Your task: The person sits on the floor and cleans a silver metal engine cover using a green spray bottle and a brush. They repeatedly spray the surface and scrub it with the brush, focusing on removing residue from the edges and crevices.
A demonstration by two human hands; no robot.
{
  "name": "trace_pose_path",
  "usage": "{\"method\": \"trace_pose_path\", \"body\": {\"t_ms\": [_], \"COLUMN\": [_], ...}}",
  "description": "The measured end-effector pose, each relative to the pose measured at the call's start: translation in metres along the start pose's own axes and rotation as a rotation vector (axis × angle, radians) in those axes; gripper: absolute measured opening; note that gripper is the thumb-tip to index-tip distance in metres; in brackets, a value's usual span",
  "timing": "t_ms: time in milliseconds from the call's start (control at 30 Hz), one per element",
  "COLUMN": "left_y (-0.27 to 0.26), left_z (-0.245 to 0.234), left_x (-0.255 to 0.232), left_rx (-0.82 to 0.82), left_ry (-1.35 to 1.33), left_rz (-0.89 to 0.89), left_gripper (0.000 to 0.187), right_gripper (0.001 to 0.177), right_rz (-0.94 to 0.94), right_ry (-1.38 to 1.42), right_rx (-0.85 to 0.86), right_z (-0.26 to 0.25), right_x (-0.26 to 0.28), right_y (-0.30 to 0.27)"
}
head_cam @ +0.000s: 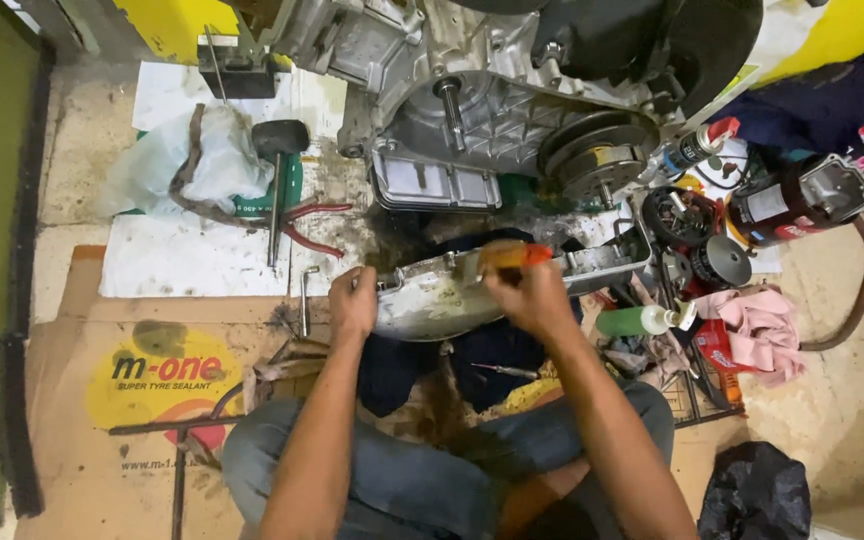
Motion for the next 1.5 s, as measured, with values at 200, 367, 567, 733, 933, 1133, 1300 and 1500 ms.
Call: {"method": "trace_pose_path", "body": {"t_ms": [200,367,567,733,933,1133,1300,1500], "left_y": [0.038,-0.001,-0.006,-0.001,-0.008,0.02,0.041,0.025], "left_z": [0.016,-0.01,-0.003,-0.002,-0.004,0.011,0.018,0.01], "left_x": [0.06,0.004,0.003,0.002,-0.002,0.031,0.056,0.037], "left_rx": [0.005,-0.019,0.02,-0.009,0.037,0.02,-0.008,-0.015], "left_ry": [-0.004,0.002,-0.034,0.003,-0.036,-0.035,-0.037,0.027], "left_rz": [-0.018,-0.025,-0.043,-0.046,-0.056,-0.026,-0.012,-0.04], "left_gripper": [0.036,0.033,0.056,0.041,0.065,0.063,0.051,0.051], "right_gripper": [0.016,0.03,0.028,0.019,0.021,0.009,0.013,0.008], "right_rz": [-0.125,-0.161,-0.204,-0.468,-0.322,-0.415,-0.37,-0.346], "right_ry": [-0.189,-0.358,-0.355,-0.538,-0.322,-0.269,-0.348,-0.122], "right_rx": [0.079,0.183,0.24,0.148,0.339,0.266,0.087,0.254], "right_z": [-0.005,-0.007,0.004,0.002,-0.005,-0.003,-0.014,-0.01], "right_x": [0.014,0.011,-0.007,0.009,-0.002,0.002,0.003,0.008], "right_y": [0.021,0.03,0.031,0.017,0.001,-0.006,0.004,-0.006]}}
Point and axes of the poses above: each hand's wrist, its own y-axis towards the middle knuckle, its own z-axis out of the palm, x = y × z, the point moved 4 cm from there along y, towards the middle knuckle, and after that the axes turned 1 degree about -x, right-handed, at the moved point
